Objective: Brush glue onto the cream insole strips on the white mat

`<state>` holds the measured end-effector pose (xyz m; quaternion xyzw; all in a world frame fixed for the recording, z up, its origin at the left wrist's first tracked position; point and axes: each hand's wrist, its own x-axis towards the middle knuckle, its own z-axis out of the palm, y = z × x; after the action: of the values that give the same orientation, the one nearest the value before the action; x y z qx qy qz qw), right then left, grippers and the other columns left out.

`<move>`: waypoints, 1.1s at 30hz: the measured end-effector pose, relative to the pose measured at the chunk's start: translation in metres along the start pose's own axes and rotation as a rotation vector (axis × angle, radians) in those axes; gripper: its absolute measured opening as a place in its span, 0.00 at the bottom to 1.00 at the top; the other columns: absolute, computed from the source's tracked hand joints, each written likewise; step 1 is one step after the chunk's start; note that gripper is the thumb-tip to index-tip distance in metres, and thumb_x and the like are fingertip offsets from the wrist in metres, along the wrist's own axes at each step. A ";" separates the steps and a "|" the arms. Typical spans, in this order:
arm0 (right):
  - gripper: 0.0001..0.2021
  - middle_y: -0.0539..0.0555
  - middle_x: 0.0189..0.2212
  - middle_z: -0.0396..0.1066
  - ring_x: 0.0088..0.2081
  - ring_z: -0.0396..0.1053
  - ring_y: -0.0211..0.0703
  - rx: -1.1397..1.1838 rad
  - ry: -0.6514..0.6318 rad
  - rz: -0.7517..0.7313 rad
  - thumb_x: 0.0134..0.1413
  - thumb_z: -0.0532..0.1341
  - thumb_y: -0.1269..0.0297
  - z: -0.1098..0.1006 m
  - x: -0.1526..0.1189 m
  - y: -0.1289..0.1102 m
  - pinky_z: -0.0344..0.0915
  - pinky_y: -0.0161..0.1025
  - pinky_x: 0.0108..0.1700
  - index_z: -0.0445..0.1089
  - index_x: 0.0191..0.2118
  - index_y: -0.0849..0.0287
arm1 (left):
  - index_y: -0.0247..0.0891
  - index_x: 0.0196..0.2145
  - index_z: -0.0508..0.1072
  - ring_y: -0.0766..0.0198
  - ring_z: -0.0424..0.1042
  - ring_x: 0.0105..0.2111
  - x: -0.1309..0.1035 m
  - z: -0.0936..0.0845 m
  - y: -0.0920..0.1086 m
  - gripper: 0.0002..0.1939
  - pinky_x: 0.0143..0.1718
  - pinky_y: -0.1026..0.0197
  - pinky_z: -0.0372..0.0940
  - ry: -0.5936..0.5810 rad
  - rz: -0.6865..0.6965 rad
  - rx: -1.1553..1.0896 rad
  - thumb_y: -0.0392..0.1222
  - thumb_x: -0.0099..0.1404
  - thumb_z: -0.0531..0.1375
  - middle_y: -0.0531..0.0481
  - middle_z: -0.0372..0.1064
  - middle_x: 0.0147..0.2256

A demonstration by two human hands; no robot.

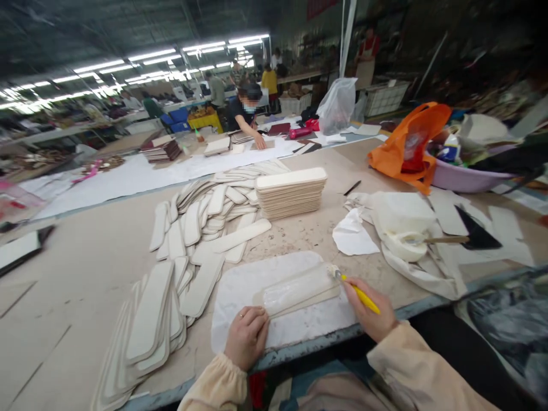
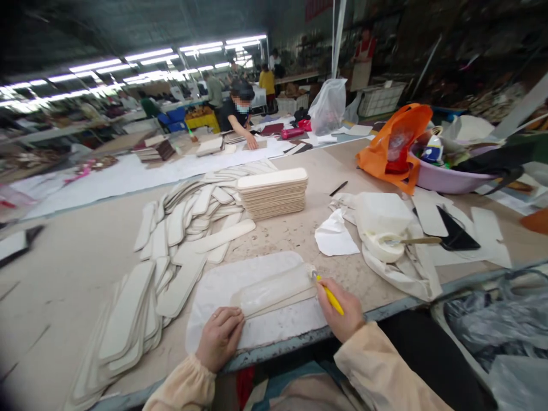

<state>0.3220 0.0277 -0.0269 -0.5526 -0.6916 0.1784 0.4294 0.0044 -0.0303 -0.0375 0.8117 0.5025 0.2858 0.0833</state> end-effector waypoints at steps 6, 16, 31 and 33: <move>0.07 0.53 0.35 0.74 0.35 0.73 0.43 0.054 0.033 -0.142 0.58 0.57 0.64 -0.020 -0.005 -0.005 0.71 0.36 0.39 0.69 0.41 0.55 | 0.41 0.33 0.74 0.65 0.73 0.36 0.034 -0.032 -0.027 0.08 0.39 0.62 0.69 -0.058 -0.273 0.054 0.42 0.63 0.54 0.49 0.74 0.33; 0.08 0.53 0.35 0.75 0.35 0.75 0.44 0.020 0.084 -0.165 0.56 0.58 0.66 -0.039 -0.023 0.015 0.73 0.35 0.39 0.70 0.42 0.54 | 0.34 0.46 0.71 0.48 0.70 0.47 0.145 -0.082 -0.171 0.20 0.49 0.50 0.62 -0.108 -0.644 0.481 0.42 0.54 0.60 0.36 0.71 0.47; 0.08 0.53 0.33 0.75 0.32 0.75 0.44 0.055 0.123 -0.143 0.55 0.58 0.67 -0.040 -0.017 0.002 0.73 0.37 0.36 0.70 0.41 0.53 | 0.38 0.41 0.74 0.55 0.71 0.43 0.133 -0.074 -0.178 0.15 0.44 0.56 0.63 0.084 -0.634 0.473 0.43 0.59 0.55 0.43 0.74 0.41; 0.07 0.53 0.32 0.76 0.31 0.75 0.44 0.050 0.135 -0.148 0.55 0.59 0.66 -0.043 -0.016 0.000 0.73 0.37 0.35 0.71 0.40 0.54 | 0.38 0.40 0.74 0.57 0.71 0.40 0.129 -0.080 -0.171 0.15 0.41 0.58 0.64 0.174 -0.656 0.452 0.46 0.60 0.53 0.45 0.74 0.38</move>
<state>0.3565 0.0029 -0.0088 -0.4997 -0.6954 0.1257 0.5009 -0.1276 0.1509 0.0052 0.5789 0.7901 0.1941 -0.0533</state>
